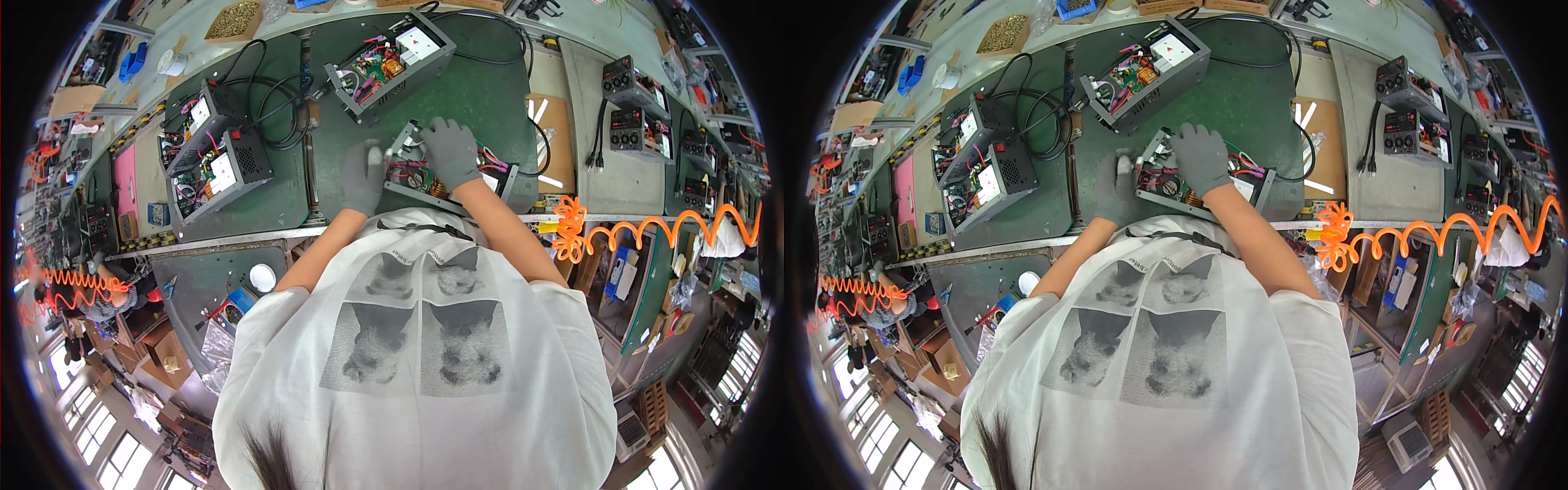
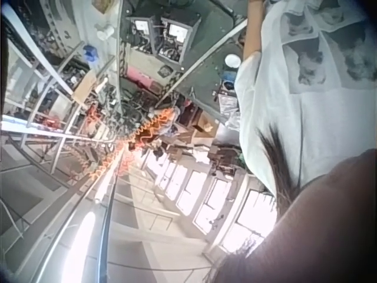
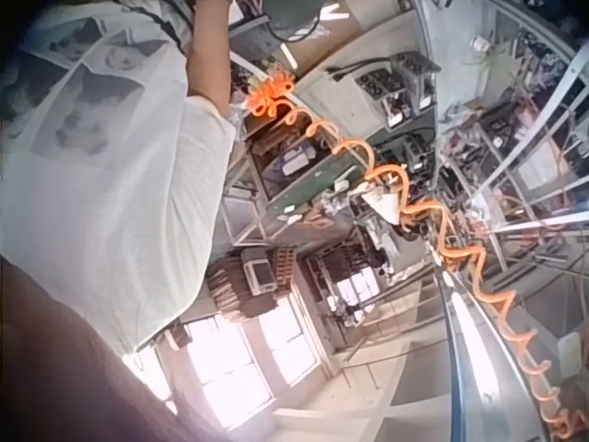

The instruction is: Assembling and checking electrical power supply units at a workbench.

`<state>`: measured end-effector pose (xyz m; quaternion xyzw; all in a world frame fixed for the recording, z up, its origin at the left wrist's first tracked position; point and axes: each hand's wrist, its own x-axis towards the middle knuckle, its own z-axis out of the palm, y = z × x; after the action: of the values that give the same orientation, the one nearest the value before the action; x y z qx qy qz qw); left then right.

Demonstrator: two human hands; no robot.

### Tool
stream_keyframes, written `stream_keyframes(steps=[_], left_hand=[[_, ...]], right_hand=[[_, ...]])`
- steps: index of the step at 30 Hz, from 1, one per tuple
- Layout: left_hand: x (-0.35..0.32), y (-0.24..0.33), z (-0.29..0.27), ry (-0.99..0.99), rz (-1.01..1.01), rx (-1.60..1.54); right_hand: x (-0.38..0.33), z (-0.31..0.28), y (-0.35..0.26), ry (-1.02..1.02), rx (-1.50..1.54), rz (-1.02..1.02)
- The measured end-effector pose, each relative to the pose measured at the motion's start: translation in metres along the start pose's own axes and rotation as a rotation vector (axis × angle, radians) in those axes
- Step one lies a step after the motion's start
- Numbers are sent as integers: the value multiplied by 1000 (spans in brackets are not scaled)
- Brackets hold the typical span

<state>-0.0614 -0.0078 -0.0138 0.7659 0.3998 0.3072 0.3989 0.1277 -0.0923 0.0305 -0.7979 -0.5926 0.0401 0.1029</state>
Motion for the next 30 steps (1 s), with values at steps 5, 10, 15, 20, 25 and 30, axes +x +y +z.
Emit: stream_keyframes(steps=[5,10,15,20,25,30], left_hand=[[-10,2,-26,-150,-164,-134],[-17,3,-30,-173,-183,-209],[-6,33,-28,-296,-114,115],[-4,34,-23,-246,-39,87],[1,42,-27,-313,7,200],[2,60,-21,-286,89,386]], right_hand=[[7,-3,31,85,-88,275],[-15,-30,8,70,179,190],[-36,-17,-27,-276,296,131],[-31,6,-9,-454,674,190],[-42,29,12,-348,945,283],[-45,30,11,-325,1015,261]])
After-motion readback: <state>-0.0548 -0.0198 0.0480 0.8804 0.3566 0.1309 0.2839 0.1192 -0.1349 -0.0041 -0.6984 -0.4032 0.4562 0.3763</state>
